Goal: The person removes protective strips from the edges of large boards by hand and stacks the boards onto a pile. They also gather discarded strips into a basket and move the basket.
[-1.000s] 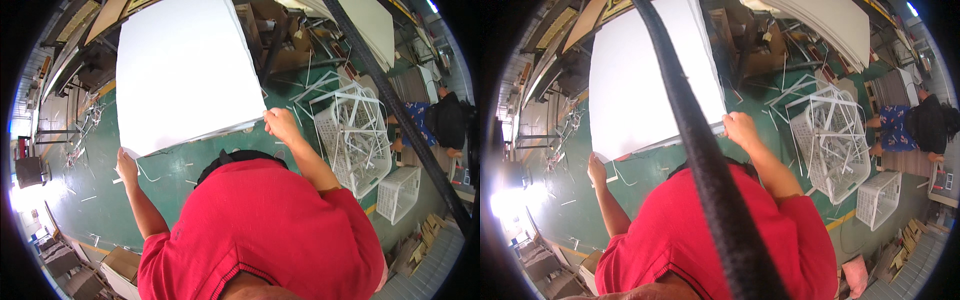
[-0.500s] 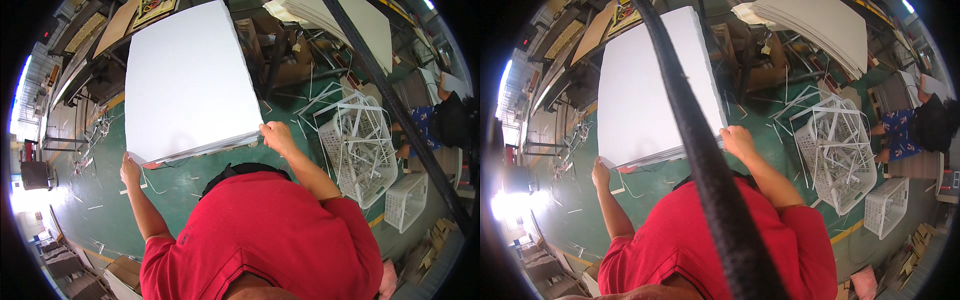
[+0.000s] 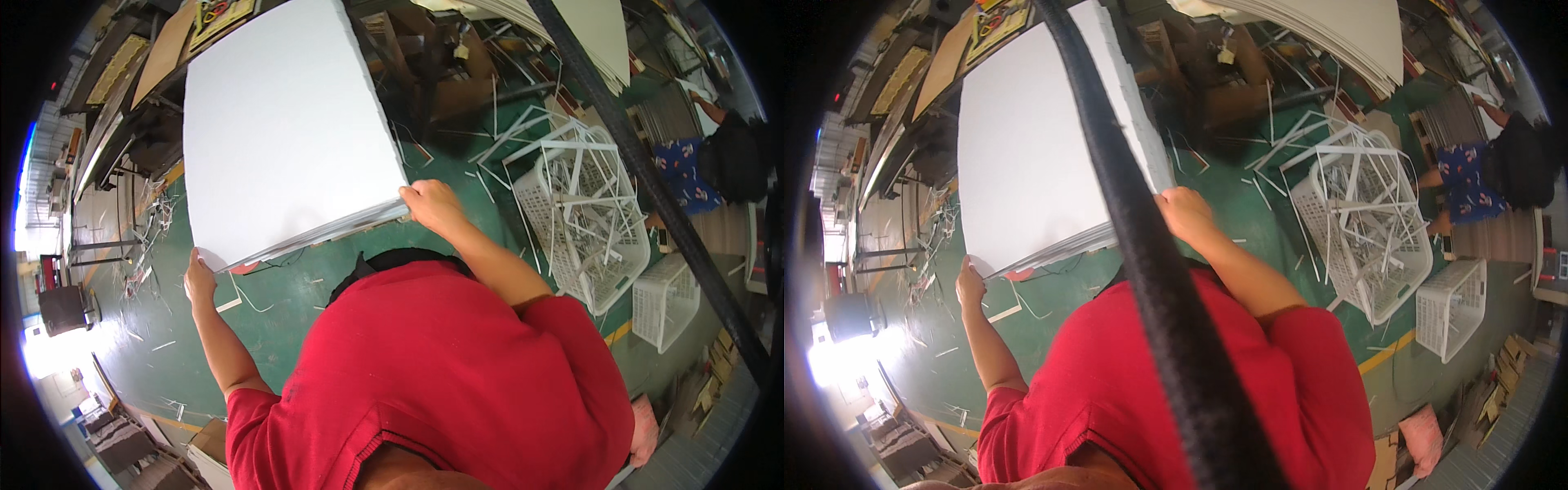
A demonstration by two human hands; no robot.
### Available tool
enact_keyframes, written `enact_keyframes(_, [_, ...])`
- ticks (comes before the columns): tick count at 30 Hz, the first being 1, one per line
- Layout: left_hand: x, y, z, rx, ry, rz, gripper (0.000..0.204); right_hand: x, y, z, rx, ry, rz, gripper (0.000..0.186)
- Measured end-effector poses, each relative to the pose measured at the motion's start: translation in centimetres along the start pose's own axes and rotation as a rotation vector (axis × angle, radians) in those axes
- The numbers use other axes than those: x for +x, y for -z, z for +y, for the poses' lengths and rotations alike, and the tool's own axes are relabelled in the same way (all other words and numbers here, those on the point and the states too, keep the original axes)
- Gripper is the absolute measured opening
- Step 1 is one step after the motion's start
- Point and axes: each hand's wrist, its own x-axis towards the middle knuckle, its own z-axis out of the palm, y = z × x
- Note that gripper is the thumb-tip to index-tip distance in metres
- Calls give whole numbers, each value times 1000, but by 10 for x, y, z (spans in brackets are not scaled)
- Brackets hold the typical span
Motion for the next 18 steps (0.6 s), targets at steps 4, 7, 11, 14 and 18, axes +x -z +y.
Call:
enact_keyframes(4, [-3, 9, 15, -210, 70, -107, 37, 24, -23, 41, 101, 34, 7, 39])
enact_keyframes(7, [-15, 17, 24, -156, 110, -155, 38, 5, 9, -1, 181, -85, -147, 40])
enact_keyframes(11, [-27, 49, 57, 48, 121, -219, 41, 5, 3, 20, 293, -2, -167, 44])
enact_keyframes(14, [-31, 58, 90, 189, 80, -55, 42, -15, 20, 33, 284, -5, -159, 47])
enact_keyframes(18, [-82, 37, 183, 59, 13, 291, 43, -21, 44, 90, 444, -134, -224, 43])
